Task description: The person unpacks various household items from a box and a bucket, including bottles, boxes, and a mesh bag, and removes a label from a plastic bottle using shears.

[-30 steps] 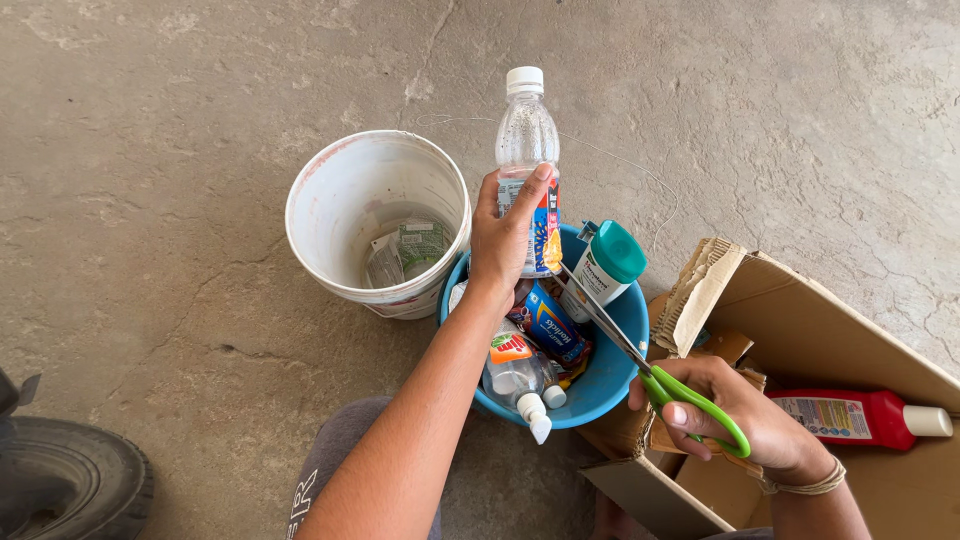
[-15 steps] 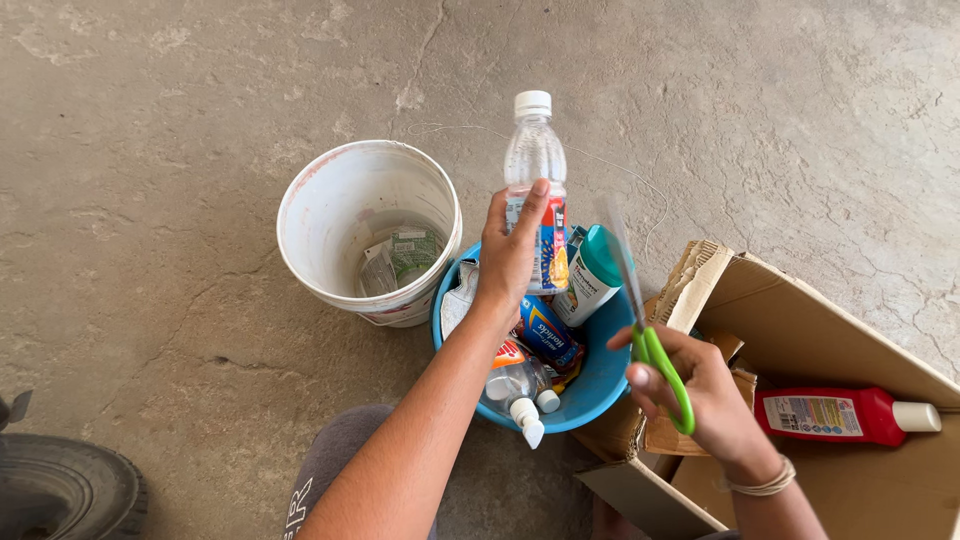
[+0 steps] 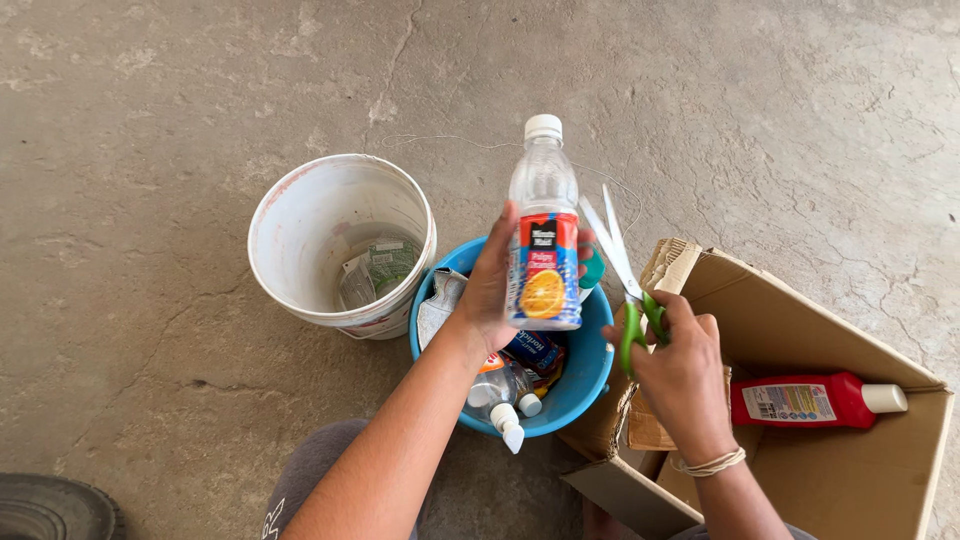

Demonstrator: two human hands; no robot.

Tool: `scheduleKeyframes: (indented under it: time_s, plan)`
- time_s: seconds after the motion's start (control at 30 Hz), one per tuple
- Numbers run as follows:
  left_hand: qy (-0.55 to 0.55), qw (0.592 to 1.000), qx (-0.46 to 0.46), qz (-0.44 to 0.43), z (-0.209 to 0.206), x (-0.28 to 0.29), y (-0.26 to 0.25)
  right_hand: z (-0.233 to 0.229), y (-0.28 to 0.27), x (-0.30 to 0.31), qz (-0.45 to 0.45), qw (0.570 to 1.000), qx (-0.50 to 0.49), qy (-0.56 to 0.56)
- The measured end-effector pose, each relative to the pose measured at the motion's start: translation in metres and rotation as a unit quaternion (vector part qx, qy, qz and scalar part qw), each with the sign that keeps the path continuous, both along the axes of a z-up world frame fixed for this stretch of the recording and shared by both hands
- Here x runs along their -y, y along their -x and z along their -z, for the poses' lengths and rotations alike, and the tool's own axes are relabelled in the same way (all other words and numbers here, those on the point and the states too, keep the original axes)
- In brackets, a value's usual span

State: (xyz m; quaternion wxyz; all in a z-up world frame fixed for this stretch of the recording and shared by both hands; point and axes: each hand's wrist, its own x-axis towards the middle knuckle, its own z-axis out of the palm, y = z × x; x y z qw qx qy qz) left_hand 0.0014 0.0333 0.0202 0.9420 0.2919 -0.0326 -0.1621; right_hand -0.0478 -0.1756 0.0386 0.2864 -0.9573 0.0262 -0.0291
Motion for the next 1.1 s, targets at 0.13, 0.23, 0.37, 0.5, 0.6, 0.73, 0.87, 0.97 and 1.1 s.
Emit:
scheduleKeyframes:
  time_s: [0.13,0.23,0.37,0.5,0.6,0.73,0.87,0.97,1.1]
  plan:
    - [-0.027,0.998,-0.035,0.049,0.001,0.006,0.007,0.022,-0.004,-0.005,-0.003,1.000,0.002,0.018]
    - [-0.057,0.997,-0.005,0.049,0.013,0.019,0.010,0.024,-0.002,-0.012,0.020,0.996,0.016,0.084]
    - [-0.108,0.994,-0.029,0.021,0.021,0.033,0.011,0.018,0.007,-0.025,-0.027,0.993,0.091,0.068]
    - [-0.105,0.992,-0.064,0.005,0.019,0.025,0.007,0.012,0.017,-0.025,-0.075,0.978,0.178,0.080]
    - [-0.055,0.998,-0.019,0.007,0.010,0.021,0.007,0.005,0.019,-0.021,-0.090,0.963,0.236,0.093]
    - [-0.026,0.999,0.007,0.017,0.000,0.020,0.008,-0.007,0.023,-0.021,-0.097,0.948,0.283,0.109]
    - [-0.024,1.000,-0.014,0.006,0.001,0.018,0.005,-0.014,0.028,-0.026,-0.119,0.955,0.235,0.138]
    - [-0.006,1.000,-0.015,-0.011,0.006,0.015,0.001,-0.004,0.029,-0.028,-0.128,0.939,0.302,0.102]
    - [0.033,0.994,-0.078,-0.062,0.011,0.003,-0.010,0.016,0.022,-0.004,-0.095,0.939,0.329,0.018]
